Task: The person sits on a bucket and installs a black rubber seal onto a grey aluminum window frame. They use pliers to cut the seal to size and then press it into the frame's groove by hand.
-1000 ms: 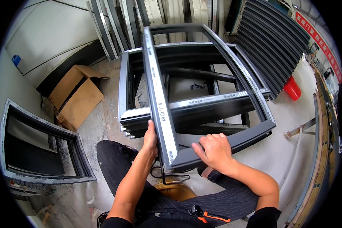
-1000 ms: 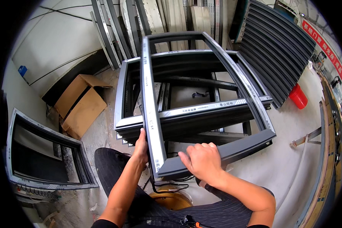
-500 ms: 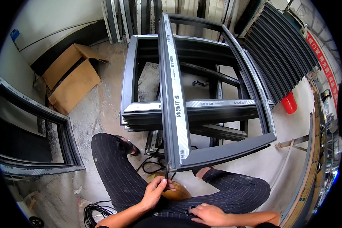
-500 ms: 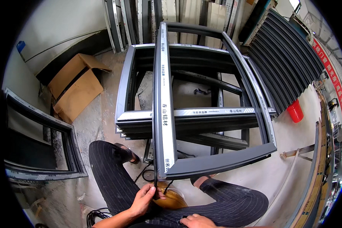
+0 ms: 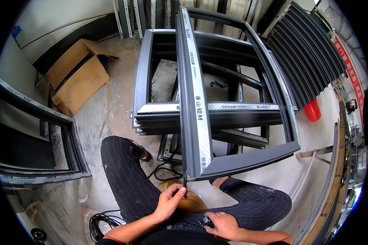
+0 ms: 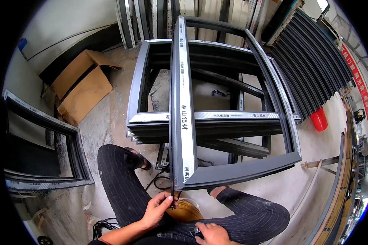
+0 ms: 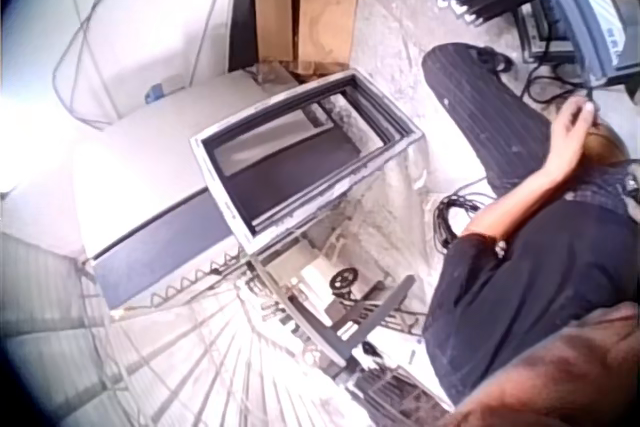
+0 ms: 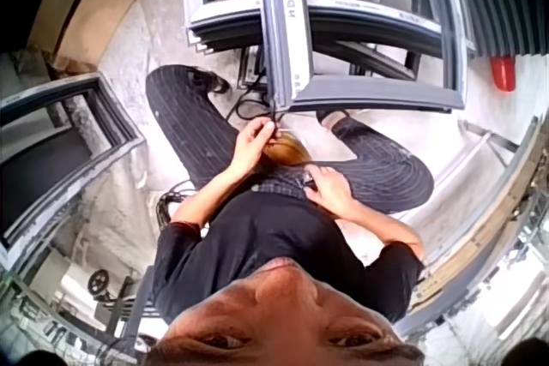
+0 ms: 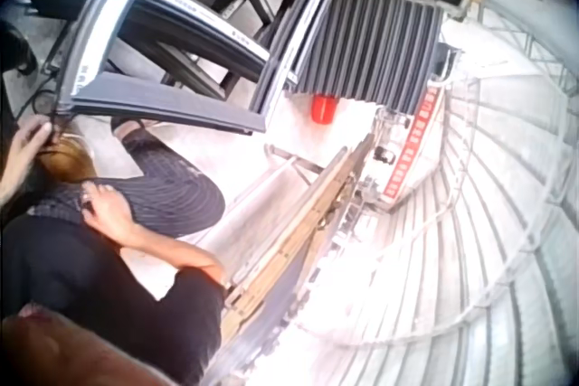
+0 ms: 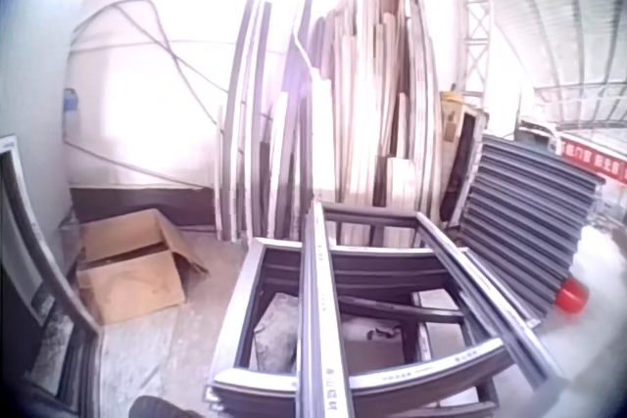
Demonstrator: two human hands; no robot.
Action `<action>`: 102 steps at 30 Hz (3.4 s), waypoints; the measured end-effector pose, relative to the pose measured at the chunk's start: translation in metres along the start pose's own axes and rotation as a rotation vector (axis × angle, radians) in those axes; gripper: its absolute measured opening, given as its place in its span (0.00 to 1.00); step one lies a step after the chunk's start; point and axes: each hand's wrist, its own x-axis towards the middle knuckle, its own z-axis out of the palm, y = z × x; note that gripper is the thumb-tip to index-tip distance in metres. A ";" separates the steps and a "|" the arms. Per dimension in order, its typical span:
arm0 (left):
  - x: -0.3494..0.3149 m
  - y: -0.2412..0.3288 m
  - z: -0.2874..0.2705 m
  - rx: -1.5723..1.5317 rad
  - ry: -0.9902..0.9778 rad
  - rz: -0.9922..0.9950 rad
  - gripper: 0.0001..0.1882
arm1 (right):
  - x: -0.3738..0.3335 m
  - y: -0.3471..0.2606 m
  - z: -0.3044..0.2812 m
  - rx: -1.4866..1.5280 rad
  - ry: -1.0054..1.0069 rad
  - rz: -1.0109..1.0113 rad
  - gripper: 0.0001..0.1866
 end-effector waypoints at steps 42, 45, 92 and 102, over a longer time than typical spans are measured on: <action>0.013 0.034 -0.007 -0.155 0.056 -0.104 0.08 | 0.102 -0.004 -0.097 0.500 -0.360 0.065 0.33; 0.015 0.035 -0.012 -0.094 0.010 -0.058 0.09 | 0.107 -0.010 -0.098 0.520 -0.392 0.105 0.33; 0.022 0.035 -0.030 0.147 -0.087 0.032 0.11 | 0.115 -0.008 -0.090 0.481 -0.423 0.030 0.30; 0.020 0.054 -0.031 0.815 -0.033 0.328 0.09 | 0.119 -0.013 -0.089 0.296 -0.322 0.040 0.27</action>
